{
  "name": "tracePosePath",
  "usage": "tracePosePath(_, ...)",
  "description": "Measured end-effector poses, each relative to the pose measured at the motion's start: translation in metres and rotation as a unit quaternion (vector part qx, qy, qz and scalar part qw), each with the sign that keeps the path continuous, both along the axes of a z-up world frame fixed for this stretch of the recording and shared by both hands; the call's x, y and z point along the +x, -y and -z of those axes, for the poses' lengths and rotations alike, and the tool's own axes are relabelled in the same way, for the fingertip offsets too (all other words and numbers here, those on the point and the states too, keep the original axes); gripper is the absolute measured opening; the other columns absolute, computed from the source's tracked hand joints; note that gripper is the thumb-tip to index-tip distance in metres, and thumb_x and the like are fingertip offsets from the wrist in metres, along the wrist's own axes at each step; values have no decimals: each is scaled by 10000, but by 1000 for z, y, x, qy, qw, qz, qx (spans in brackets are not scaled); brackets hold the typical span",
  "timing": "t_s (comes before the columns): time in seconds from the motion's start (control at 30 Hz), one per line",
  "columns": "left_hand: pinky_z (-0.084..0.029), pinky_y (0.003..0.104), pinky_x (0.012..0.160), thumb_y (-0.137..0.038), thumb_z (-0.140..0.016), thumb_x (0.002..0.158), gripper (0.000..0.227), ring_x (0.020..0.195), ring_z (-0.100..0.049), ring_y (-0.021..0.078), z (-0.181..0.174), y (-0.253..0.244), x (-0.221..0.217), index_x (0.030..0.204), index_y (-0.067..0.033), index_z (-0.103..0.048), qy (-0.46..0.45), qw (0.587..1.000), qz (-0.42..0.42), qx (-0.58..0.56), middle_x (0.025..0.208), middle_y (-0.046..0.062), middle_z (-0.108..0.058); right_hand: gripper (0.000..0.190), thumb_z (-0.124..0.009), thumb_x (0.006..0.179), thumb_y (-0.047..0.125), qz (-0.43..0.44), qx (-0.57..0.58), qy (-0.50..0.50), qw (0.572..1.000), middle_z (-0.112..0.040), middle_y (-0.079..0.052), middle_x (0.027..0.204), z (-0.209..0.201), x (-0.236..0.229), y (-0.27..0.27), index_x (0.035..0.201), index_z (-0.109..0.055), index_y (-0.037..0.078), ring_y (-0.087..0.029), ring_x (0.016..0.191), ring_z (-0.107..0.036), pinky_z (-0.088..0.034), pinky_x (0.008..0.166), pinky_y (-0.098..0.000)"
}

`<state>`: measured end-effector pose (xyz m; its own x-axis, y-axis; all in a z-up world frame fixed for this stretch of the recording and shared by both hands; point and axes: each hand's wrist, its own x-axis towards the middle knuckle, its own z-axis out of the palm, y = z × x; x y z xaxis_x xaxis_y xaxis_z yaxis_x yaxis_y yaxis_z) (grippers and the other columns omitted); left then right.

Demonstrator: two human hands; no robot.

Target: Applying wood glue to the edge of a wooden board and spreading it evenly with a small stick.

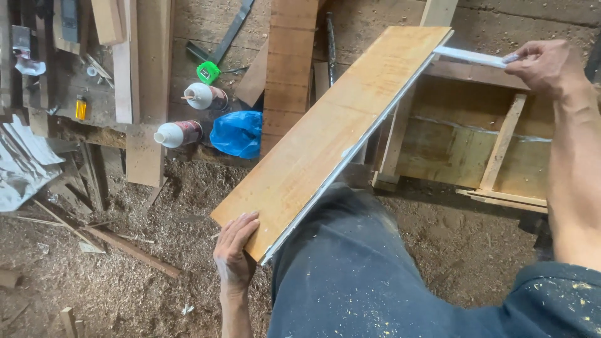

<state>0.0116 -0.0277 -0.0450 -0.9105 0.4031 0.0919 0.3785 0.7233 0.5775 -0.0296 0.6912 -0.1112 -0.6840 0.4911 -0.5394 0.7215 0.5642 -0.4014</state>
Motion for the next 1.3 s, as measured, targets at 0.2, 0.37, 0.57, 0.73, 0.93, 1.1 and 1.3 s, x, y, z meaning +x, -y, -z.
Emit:
tracePosePath(0.2,-547,419,1078,-78,-831,827,384,1179,-730,227,10,2,2,1187,-160,-727,7,1000,-10,4,1244,65,-749,395,-573,1153,643,-198,285,43,937,-694,34,648,67,-19,-46,1156,-770,301,-124,423,-439,-329,302,-265)
tracePosePath(0.37,-546,435,1081,-49,-859,779,451,1179,-725,236,9,0,5,1191,-171,-721,10,999,-25,37,1248,61,-746,338,-525,1044,208,-230,281,62,930,-795,-92,1132,10,-39,3,1295,-749,192,-284,893,-712,-575,624,-381)
tracePosePath(0.57,-551,424,1089,-84,-847,808,418,1194,-722,232,17,3,11,1196,-171,-719,21,999,-29,36,1252,59,-743,240,-632,1048,53,-138,191,19,972,-709,-222,947,-4,-43,30,1240,-731,-52,-308,712,-635,-587,523,-429)
tracePosePath(0.73,-557,413,1082,-49,-835,807,410,1177,-721,246,2,-6,4,1191,-133,-716,12,999,-24,45,1252,85,-739,244,-636,995,29,-148,230,-27,962,-715,-252,991,7,-35,24,1186,-737,-84,-344,836,-651,-579,645,-431)
tracePosePath(0.93,-556,428,1081,-82,-840,810,410,1184,-720,250,14,3,5,1195,-145,-716,17,999,-23,33,1253,85,-739,254,-575,1033,46,-91,158,-17,983,-657,-234,965,-6,-29,59,1241,-663,-70,-319,733,-593,-499,491,-389)
tracePosePath(1.1,-567,433,1075,-82,-841,818,411,1178,-728,258,11,4,1,1202,-144,-706,7,1000,-16,26,1254,98,-738,149,-579,1056,-33,-143,163,-87,972,-685,-234,900,31,-5,56,1148,-671,-106,-312,696,-631,-537,468,-392)
tracePosePath(1.3,-562,428,1078,-96,-843,813,425,1187,-715,248,8,4,-4,1210,-141,-696,4,999,-11,32,1264,95,-731,368,-509,930,-68,-174,207,-133,954,-690,-258,988,51,20,51,1214,-743,-59,-372,942,-615,-549,769,-497)
